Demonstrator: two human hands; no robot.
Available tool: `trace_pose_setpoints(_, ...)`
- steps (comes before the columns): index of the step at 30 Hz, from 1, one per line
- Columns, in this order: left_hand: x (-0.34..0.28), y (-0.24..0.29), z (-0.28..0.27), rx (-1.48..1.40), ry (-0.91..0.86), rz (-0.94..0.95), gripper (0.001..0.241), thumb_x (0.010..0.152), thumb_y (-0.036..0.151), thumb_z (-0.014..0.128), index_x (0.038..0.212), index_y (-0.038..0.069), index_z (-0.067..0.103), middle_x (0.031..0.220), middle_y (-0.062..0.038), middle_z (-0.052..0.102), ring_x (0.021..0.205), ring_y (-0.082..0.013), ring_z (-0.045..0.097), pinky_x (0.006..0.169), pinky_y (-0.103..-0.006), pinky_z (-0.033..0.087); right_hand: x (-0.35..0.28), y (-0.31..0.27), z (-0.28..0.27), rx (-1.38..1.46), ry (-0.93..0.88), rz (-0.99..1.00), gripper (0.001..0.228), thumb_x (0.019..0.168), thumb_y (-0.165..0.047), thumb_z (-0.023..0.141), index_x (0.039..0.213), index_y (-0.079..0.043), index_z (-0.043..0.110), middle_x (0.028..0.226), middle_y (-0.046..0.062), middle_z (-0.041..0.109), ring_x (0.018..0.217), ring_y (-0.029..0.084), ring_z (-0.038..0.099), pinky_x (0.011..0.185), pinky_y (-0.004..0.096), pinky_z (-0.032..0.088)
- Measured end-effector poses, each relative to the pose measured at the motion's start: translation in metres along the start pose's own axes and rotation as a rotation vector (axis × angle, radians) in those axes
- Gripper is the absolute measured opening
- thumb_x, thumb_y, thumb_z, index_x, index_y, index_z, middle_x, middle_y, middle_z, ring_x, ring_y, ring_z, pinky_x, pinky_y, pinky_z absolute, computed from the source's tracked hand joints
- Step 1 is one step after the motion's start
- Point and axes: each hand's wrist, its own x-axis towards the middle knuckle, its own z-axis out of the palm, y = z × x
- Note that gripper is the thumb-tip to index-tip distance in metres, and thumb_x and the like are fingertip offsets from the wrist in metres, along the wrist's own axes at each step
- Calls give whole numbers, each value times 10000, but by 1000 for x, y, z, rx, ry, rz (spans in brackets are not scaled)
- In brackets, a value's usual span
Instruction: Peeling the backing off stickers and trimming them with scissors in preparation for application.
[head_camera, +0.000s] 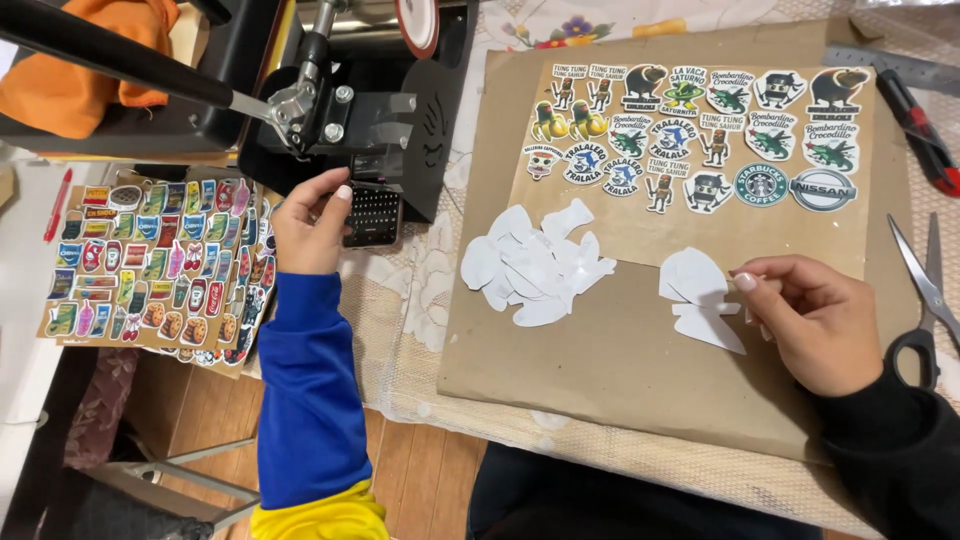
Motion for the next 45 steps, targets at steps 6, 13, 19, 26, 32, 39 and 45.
trace_pose_setpoints(6,-1,8,6,-72,-51,130,257,940,166,699,1182,78,700,1131,-58,716,1017,-119,660,923,-243,555,1,2,0,5,1,-15,136,1012,-125,670,1059,-5,713,642,62,594,524,114,488,502,231,402)
trace_pose_setpoints(13,-5,0,12,-139,-12,139,138,923,107,743,1056,101,706,1024,-35,712,956,-106,662,896,-227,556,1,2,0,32,-3,-1,136,1015,-119,661,1060,-2,714,658,80,601,561,121,509,511,240,412)
trace_pose_setpoints(19,-7,-4,13,-190,-17,181,98,927,97,754,1002,102,691,1040,-51,702,968,-125,667,895,-234,560,1,0,0,31,-5,10,136,1015,-127,662,1052,-5,710,656,77,598,564,118,503,514,242,413)
trace_pose_setpoints(26,-43,26,13,-70,57,299,49,941,42,719,957,56,675,997,-93,675,932,-172,641,838,-267,560,1,-1,-1,32,-5,17,134,1000,-133,674,1045,-15,717,652,55,596,545,108,487,514,229,400)
trace_pose_setpoints(32,-100,73,28,-53,68,351,60,935,27,707,919,58,657,958,-90,653,951,-192,616,920,-315,531,8,-23,-38,-509,3,-141,238,980,-237,708,1166,-96,753,914,32,711,657,141,577,620,272,444)
trace_pose_setpoints(39,-145,108,91,-353,-315,233,43,869,45,718,891,60,683,911,-99,692,925,-219,660,886,-335,563,-24,16,-84,-1432,49,-293,428,913,-425,610,1271,-202,682,1326,83,704,1062,309,717,961,429,562)
trace_pose_setpoints(45,-163,118,131,-578,-549,14,42,868,34,721,889,50,689,915,-108,688,893,-199,658,835,-300,533,-42,18,-97,-1167,94,-241,407,923,-190,654,1320,-103,686,1343,103,669,1110,331,673,808,489,565)
